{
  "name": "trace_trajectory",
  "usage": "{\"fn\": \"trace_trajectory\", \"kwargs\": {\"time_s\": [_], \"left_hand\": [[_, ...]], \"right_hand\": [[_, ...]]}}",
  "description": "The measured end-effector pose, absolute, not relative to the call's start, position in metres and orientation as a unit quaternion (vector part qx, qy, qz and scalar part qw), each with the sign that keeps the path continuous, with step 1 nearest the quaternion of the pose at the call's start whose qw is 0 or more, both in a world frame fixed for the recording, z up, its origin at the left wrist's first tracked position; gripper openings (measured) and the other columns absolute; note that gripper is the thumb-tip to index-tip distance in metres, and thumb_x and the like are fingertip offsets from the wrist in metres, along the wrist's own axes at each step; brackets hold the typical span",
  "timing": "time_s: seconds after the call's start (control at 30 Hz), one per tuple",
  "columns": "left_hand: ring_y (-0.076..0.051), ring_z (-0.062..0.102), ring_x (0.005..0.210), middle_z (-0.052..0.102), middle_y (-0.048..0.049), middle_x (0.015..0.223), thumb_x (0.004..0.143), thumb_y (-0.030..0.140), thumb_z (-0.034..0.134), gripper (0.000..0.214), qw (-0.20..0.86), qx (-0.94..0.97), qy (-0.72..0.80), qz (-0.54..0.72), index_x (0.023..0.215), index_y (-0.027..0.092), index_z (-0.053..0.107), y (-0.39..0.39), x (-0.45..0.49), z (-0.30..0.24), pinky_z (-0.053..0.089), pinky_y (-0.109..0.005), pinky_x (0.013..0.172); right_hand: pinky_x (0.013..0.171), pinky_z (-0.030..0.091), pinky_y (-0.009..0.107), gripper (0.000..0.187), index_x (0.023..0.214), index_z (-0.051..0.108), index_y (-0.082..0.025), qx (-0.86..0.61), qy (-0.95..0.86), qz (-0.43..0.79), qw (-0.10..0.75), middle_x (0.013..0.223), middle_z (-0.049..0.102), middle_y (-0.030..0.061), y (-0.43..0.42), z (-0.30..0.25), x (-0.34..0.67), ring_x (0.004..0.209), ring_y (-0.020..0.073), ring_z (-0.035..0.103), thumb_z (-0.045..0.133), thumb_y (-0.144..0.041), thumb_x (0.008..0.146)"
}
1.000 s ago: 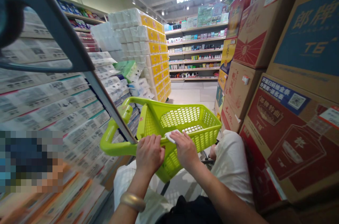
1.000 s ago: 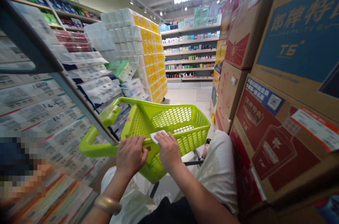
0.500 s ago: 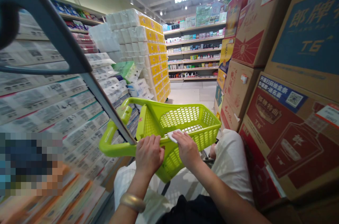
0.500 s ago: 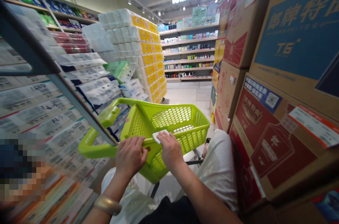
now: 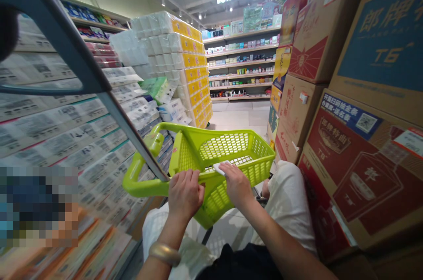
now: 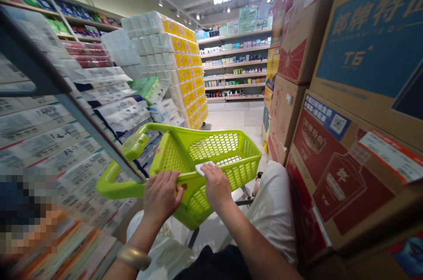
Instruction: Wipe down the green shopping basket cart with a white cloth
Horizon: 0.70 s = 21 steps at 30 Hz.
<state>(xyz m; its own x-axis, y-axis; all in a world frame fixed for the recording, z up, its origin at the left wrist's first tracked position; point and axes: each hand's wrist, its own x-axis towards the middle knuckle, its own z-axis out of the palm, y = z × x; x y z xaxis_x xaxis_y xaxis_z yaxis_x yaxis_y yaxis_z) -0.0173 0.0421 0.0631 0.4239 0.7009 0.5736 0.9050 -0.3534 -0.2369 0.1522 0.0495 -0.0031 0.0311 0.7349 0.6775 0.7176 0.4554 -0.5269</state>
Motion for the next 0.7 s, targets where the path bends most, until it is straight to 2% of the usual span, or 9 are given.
{"fn": "trace_trajectory", "kwargs": {"time_s": [0.3, 0.5, 0.7], "left_hand": [[-0.027, 0.056, 0.083, 0.064, -0.0056, 0.08, 0.073, 0.018, 0.054, 0.02, 0.27, -0.796, -0.508, -0.187, 0.091, 0.018, 0.062, 0.042, -0.015, 0.063, 0.036, -0.039, 0.081], [-0.027, 0.056, 0.084, 0.064, -0.0062, 0.081, 0.073, 0.018, 0.054, 0.02, 0.266, -0.796, -0.507, -0.195, 0.092, 0.018, 0.062, 0.042, -0.015, 0.063, 0.036, -0.04, 0.081], [-0.027, 0.056, 0.083, 0.063, -0.0059, 0.08, 0.073, 0.019, 0.055, 0.017, 0.265, -0.796, -0.511, -0.188, 0.089, 0.019, 0.061, 0.043, -0.014, 0.063, 0.036, -0.04, 0.08]], "right_hand": [[0.106, 0.047, 0.04, 0.046, 0.117, 0.066, -0.017, -0.454, -0.724, 0.013, 0.519, 0.12, 0.069, 0.0096, 0.048, 0.0, 0.143, 0.116, 0.0205, 0.062, 0.038, -0.001, 0.084], [0.102, 0.05, 0.041, 0.043, 0.111, 0.069, -0.02, -0.501, -0.687, 0.012, 0.526, 0.112, 0.071, 0.0094, 0.053, -0.001, 0.155, 0.111, 0.0218, 0.064, 0.041, -0.001, 0.083], [0.105, 0.047, 0.041, 0.046, 0.117, 0.065, -0.017, -0.438, -0.726, 0.015, 0.53, 0.12, 0.068, 0.0109, 0.046, 0.008, 0.133, 0.114, 0.021, 0.061, 0.042, -0.001, 0.081]]}}
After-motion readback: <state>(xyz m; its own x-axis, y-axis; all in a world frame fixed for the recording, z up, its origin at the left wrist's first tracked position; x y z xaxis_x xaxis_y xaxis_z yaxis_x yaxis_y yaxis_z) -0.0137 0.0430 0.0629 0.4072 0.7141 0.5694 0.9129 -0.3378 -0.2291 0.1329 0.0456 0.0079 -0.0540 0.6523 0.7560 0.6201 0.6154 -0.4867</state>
